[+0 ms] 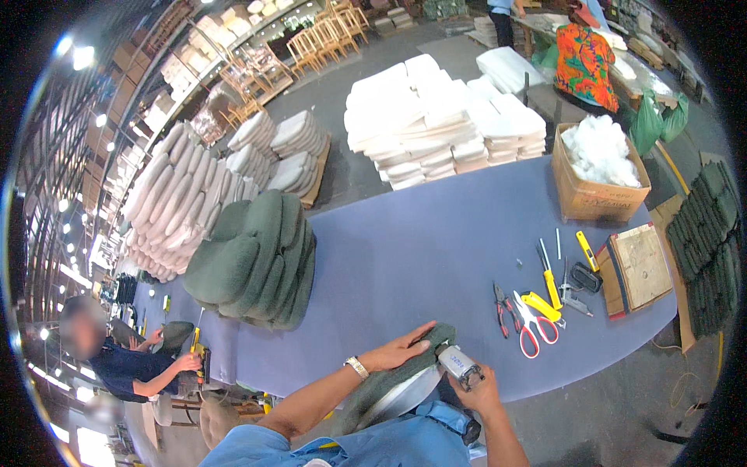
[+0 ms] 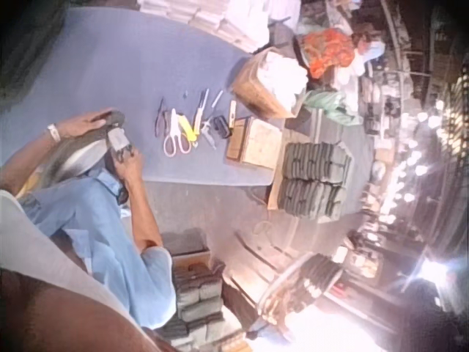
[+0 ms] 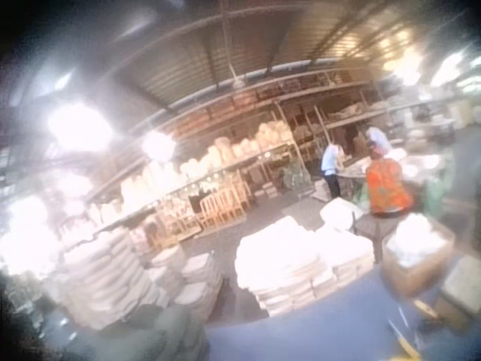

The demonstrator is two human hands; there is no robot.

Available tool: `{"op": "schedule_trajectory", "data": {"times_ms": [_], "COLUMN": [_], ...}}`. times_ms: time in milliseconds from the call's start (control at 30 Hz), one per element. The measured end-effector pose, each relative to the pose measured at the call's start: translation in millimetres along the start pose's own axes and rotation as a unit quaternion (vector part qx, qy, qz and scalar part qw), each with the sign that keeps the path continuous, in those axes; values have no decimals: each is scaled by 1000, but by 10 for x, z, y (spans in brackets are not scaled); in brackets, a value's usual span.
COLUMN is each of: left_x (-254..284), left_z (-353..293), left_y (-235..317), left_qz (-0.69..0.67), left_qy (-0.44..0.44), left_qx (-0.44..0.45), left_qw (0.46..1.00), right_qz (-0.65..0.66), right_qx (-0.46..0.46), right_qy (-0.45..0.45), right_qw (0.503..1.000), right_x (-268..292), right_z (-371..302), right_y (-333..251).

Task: The person assembles a cushion by placing a foam insert into a fabric cover, folding the edges, and securing them with a staple gun. They trim excess fabric with scissors and add a small fabric tab to the finished cushion.

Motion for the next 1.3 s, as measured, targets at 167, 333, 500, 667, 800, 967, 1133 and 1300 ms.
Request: {"op": "schedule_trajectory", "data": {"times_ms": [167,333,500,667,800,967,1133,1300], "left_x": [-201,-274,-336,-417,-369,-467,-473,-459], "left_z": [29,-49,-171,-262,-222,-214,-186,-199], "left_y": [-351,-222,-48,52,311,135,327,386], "left_qz": [49,111,217,314,311,281,345,342], "left_qy": [48,72,121,166,180,197,194,198], "left_qx": [40,-5,-63,-3,43,62,101,98], "left_qw": [997,991,967,935,932,937,913,913], "right_qz": [25,69,3,1,-27,-1,72,115], "right_qx": [-19,-20,6,5,75,139,-14,-17], "right_qy": [53,40,32,-52,-61,-2,8,29], "right_qw": [998,997,999,999,995,990,997,993], "right_x": [-140,-117,-122,-9,107,0,61,59], "right_z": [-70,-80,-89,-12,60,-23,-60,-76], "right_y": [419,268,256,-205,-263,139,-160,-252]}}
Point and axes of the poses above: each hand's wrist, its own z-axis towards the middle knuckle, its own x-axis out of the back of the hand, y = z × x, the point moved 3 cm from there along z, towards the middle knuckle, and after that the axes turned 11 degrees about y, right-handed, at the moved point
